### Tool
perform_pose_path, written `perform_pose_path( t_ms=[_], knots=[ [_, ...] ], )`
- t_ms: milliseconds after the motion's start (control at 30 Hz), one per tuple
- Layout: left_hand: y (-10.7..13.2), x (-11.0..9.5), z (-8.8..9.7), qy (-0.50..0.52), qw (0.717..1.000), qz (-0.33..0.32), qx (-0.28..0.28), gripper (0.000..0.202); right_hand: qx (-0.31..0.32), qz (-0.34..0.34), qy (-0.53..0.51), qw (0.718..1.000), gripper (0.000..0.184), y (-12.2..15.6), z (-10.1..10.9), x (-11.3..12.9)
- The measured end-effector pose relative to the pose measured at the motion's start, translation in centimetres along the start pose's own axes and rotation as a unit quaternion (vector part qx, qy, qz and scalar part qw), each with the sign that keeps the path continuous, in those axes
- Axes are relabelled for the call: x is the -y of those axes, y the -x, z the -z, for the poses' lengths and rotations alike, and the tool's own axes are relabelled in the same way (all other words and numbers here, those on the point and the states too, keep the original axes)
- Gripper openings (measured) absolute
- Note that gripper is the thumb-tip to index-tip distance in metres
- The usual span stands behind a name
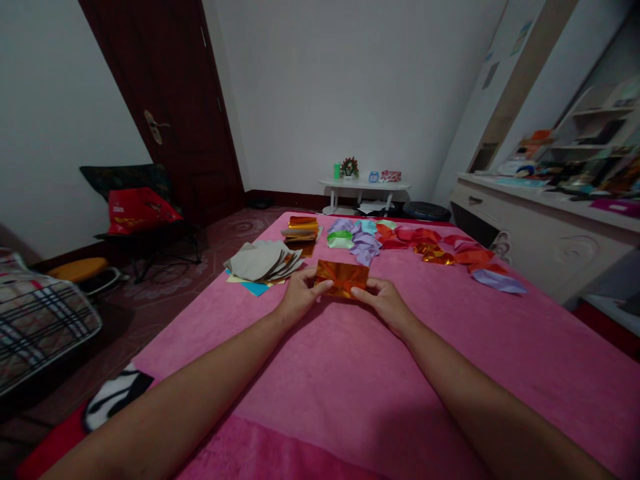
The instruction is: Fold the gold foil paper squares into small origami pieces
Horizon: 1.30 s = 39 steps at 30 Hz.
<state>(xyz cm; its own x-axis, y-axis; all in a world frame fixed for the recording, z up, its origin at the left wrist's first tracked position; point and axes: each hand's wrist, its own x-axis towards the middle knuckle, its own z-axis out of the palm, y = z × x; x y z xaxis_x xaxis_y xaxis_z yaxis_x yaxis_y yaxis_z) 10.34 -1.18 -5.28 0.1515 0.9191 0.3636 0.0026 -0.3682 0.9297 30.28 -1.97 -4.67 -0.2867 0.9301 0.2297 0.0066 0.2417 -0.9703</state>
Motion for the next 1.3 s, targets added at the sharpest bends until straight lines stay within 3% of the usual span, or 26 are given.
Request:
perform_pose_path(
  t_ms=[200,567,833,1033,1200,1300],
  knots=[
    [0.0,0.1,-0.3,0.050,0.997,0.033,0.040,0.037,-0.033,0.019,-0.004,0.999,0.034,0.0,-0.2,-0.1],
    [0.0,0.2,-0.2,0.060,0.997,0.047,0.015,0.032,-0.115,0.030,0.006,0.993,0.027,-0.3,-0.1,-1.0],
    [0.4,-0.3,-0.4,0.108,0.992,0.061,0.015,0.074,-0.186,0.027,-0.012,0.982,0.049,-0.3,0.1,-0.9],
    [0.2,0.2,-0.6,0.046,0.998,0.020,0.038,0.037,-0.172,0.041,-0.006,0.984,0.045,-0.1,0.0,-0.5],
    [0.2,0.5,-0.7,0.020,0.999,0.005,0.049,0.027,-0.119,0.035,-0.037,0.992,0.074,-0.3,-0.6,-0.6],
    [0.4,0.3,-0.9,0.003,0.998,-0.005,0.068,0.022,-0.115,0.037,-0.018,0.993,0.080,-0.4,-0.8,-0.7]
  ],
)
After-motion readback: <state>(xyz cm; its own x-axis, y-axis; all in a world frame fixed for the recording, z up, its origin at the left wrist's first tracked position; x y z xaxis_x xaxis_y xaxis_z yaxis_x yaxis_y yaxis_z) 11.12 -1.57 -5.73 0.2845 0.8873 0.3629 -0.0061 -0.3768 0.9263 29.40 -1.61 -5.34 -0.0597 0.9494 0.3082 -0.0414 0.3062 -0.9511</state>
